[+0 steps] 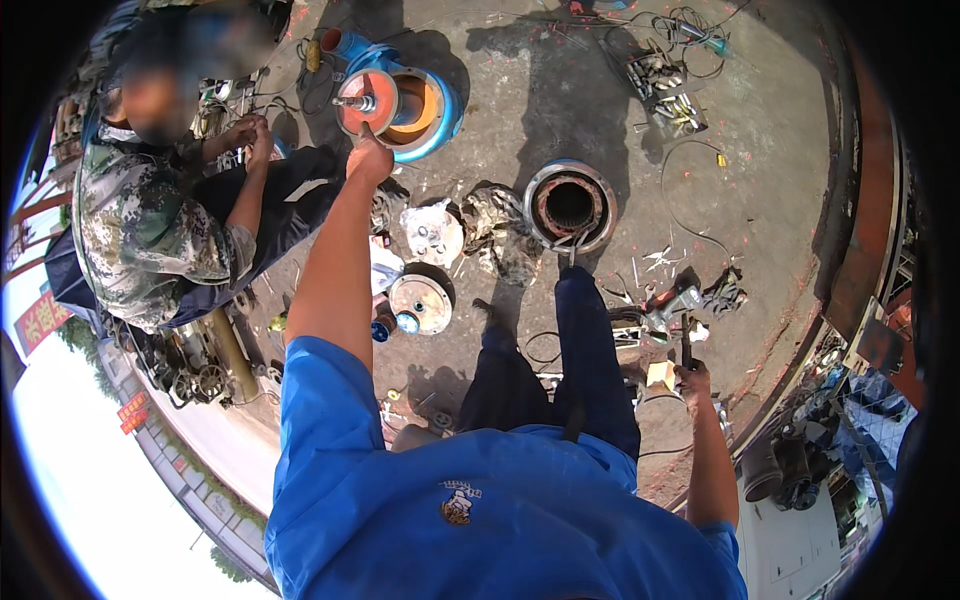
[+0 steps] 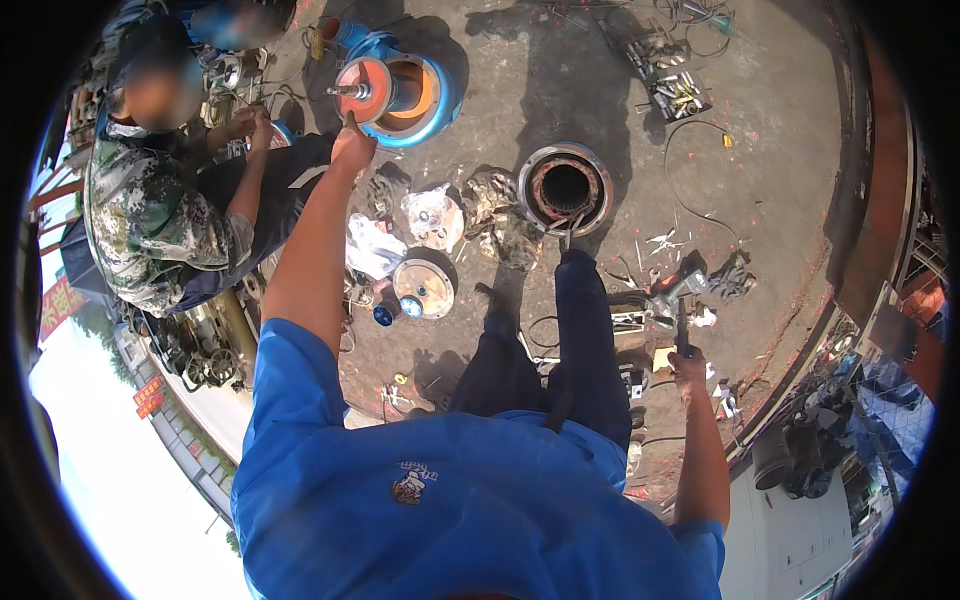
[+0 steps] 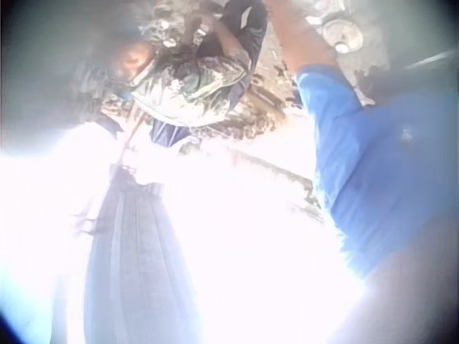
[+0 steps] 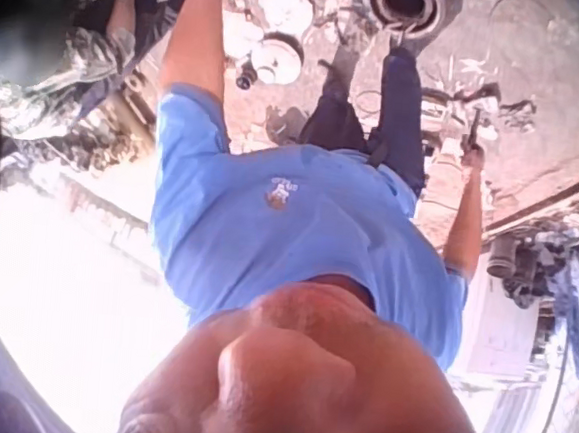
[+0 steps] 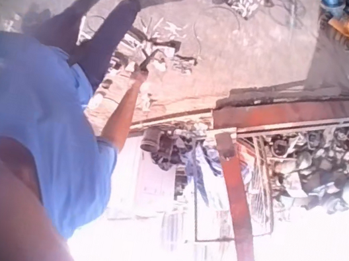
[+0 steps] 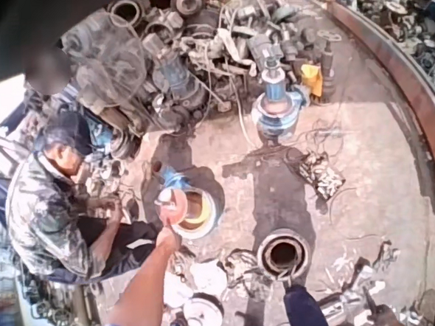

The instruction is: The person works on a motor assembly, using a wrench to tighten bolts and a hammer to tap components. They handle the motor and various tools while standing in a cluttered workshop.

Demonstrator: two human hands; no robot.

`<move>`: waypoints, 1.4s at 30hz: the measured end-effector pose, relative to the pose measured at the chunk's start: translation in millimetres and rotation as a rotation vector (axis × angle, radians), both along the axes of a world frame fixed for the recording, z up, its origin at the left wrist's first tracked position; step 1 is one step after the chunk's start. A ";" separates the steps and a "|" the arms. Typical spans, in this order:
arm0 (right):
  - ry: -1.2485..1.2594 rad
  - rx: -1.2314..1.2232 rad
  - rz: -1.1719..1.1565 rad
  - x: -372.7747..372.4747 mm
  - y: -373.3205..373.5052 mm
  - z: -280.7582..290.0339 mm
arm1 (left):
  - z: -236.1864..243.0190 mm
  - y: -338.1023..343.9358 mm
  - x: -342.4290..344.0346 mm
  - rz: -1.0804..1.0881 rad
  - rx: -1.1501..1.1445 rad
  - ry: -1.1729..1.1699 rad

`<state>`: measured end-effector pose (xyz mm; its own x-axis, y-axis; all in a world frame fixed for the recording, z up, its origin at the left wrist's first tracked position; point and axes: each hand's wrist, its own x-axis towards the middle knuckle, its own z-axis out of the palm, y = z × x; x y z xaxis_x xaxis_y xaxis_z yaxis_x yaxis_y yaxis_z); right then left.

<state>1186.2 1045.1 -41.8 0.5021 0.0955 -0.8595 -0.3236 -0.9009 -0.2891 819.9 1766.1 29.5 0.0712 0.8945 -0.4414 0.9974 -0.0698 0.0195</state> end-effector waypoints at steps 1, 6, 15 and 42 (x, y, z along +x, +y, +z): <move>0.018 -0.031 0.010 12.1 4.6 2.4 | 0.7 11.6 5.5 0.007 -0.014 0.029; 0.016 -0.215 0.162 42.0 -12.1 -2.2 | -5.4 -11.8 14.3 -0.006 -0.070 -0.002; 0.153 -0.089 0.179 35.2 55.4 50.4 | -15.2 -271.2 -82.3 0.160 -0.249 -0.321; -0.193 -0.064 1.154 -112.1 188.6 199.8 | -80.5 -770.2 -302.6 1.526 -0.151 -0.934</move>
